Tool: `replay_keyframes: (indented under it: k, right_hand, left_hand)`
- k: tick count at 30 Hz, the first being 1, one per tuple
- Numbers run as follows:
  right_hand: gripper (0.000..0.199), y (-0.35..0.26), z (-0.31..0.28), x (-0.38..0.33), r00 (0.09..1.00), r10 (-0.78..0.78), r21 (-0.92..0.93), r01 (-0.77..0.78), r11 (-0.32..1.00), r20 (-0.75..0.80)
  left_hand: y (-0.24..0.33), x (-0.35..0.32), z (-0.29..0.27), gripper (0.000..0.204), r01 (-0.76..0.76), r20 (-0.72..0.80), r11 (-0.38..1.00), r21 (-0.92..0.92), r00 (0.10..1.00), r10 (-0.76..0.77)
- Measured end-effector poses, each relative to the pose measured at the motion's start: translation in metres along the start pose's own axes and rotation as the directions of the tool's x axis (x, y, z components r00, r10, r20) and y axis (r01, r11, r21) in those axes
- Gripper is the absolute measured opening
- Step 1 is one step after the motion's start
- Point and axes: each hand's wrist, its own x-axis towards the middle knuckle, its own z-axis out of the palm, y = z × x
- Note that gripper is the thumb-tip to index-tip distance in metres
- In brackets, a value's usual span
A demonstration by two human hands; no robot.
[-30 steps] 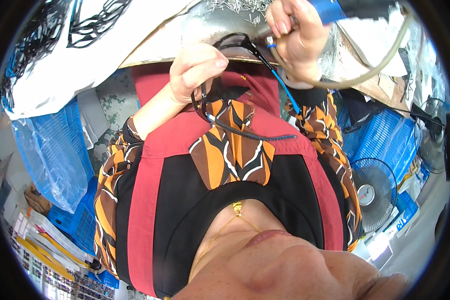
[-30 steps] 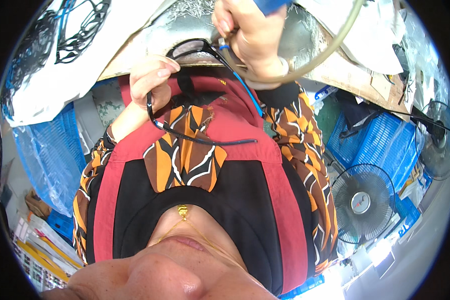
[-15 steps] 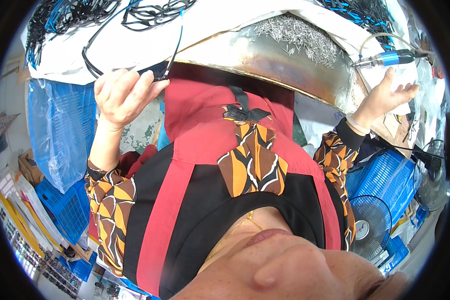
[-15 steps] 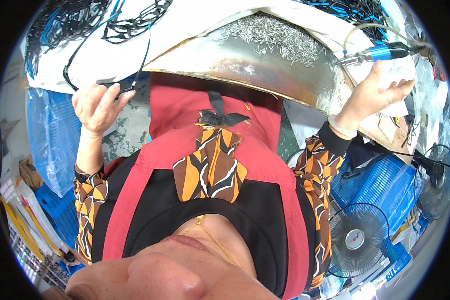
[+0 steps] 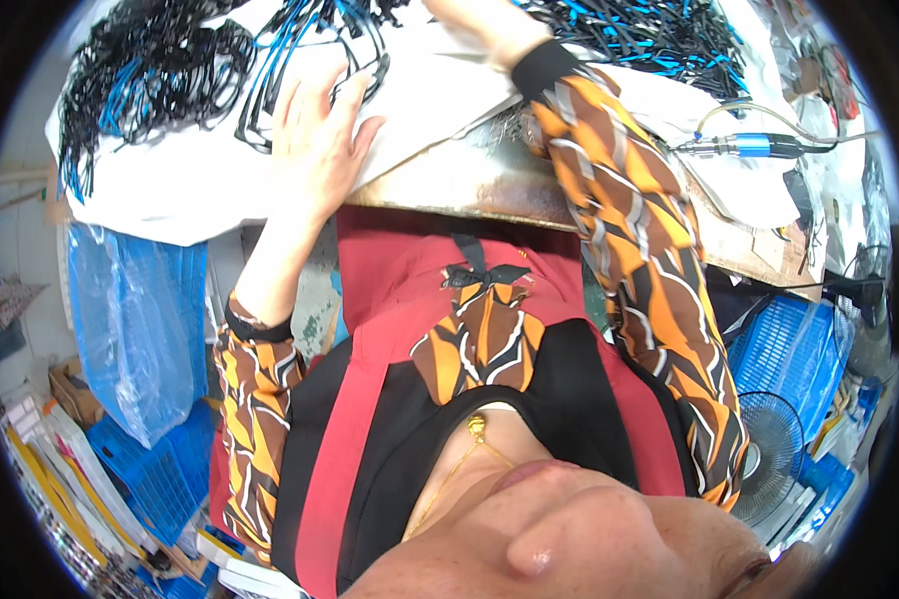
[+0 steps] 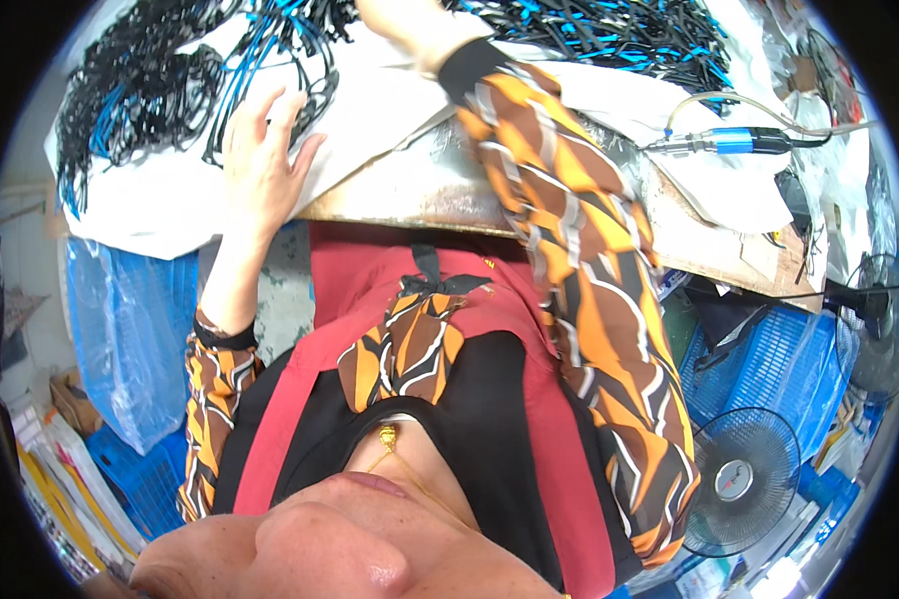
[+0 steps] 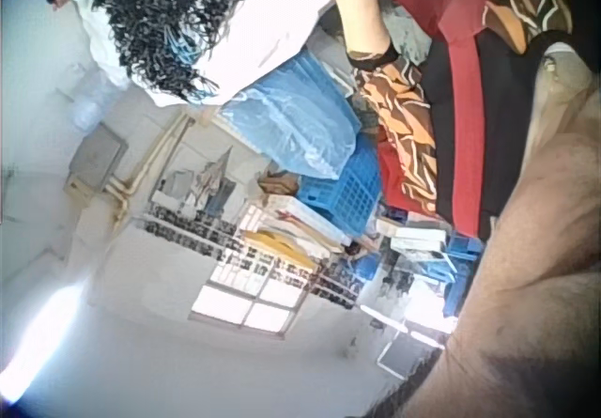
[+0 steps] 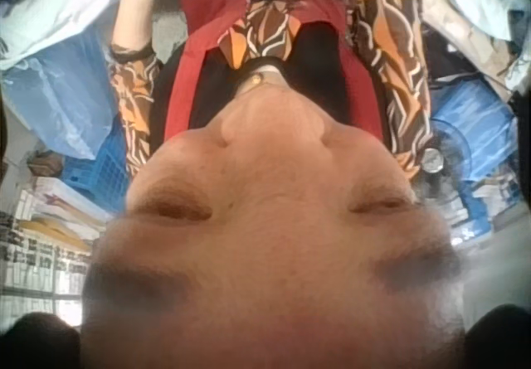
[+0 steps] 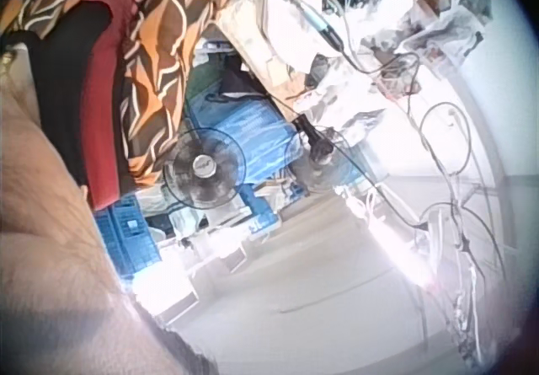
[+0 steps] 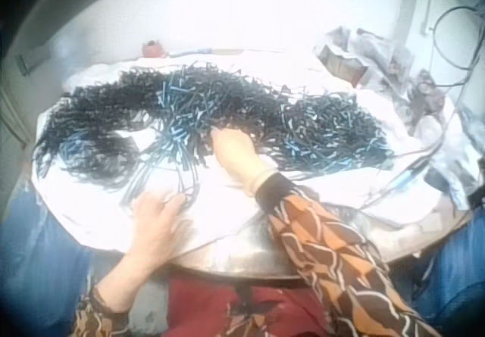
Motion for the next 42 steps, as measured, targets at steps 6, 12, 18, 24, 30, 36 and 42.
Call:
replay_keyframes:
  k: [6,12,18,24,30,36,42]
  right_hand:
    - [0.031,0.010,0.043,0.034,0.990,0.140,-0.123,-0.137,0.983,0.015]
    - [0.024,0.046,-0.055,-0.010,0.978,0.116,0.137,-0.141,0.981,0.173]
    - [0.031,0.090,-0.135,-0.034,0.947,0.149,0.895,-0.317,0.314,0.283]
    - [0.026,0.121,-0.162,-0.052,0.847,0.301,0.805,-0.519,0.287,0.439]
    - [0.028,0.159,-0.184,-0.064,0.935,0.265,0.721,-0.352,0.596,0.237]
    - [0.028,0.150,-0.160,-0.055,0.905,0.236,0.919,-0.384,0.089,0.355]
    - [0.024,0.194,-0.151,-0.058,0.796,0.599,0.471,-0.562,0.680,0.085]
  left_hand:
    - [0.001,0.046,-0.014,0.051,-0.069,0.034,0.997,-0.037,0.997,0.070]
    - [-0.008,0.108,0.014,0.044,-0.198,0.023,0.963,-0.183,0.978,0.206]
    - [0.025,0.209,0.119,0.045,-0.290,0.001,0.930,-0.225,0.955,0.298]
    - [0.063,0.249,0.198,0.053,-0.078,0.077,0.947,-0.311,0.991,0.107]
    - [0.062,0.266,0.183,0.048,-0.350,-0.237,0.915,-0.200,0.924,0.301]
    - [0.071,0.316,0.183,0.038,-0.459,-0.141,0.684,-0.567,0.872,0.469]
    - [0.042,0.333,0.187,0.022,-0.155,0.026,0.903,-0.402,0.983,0.180]
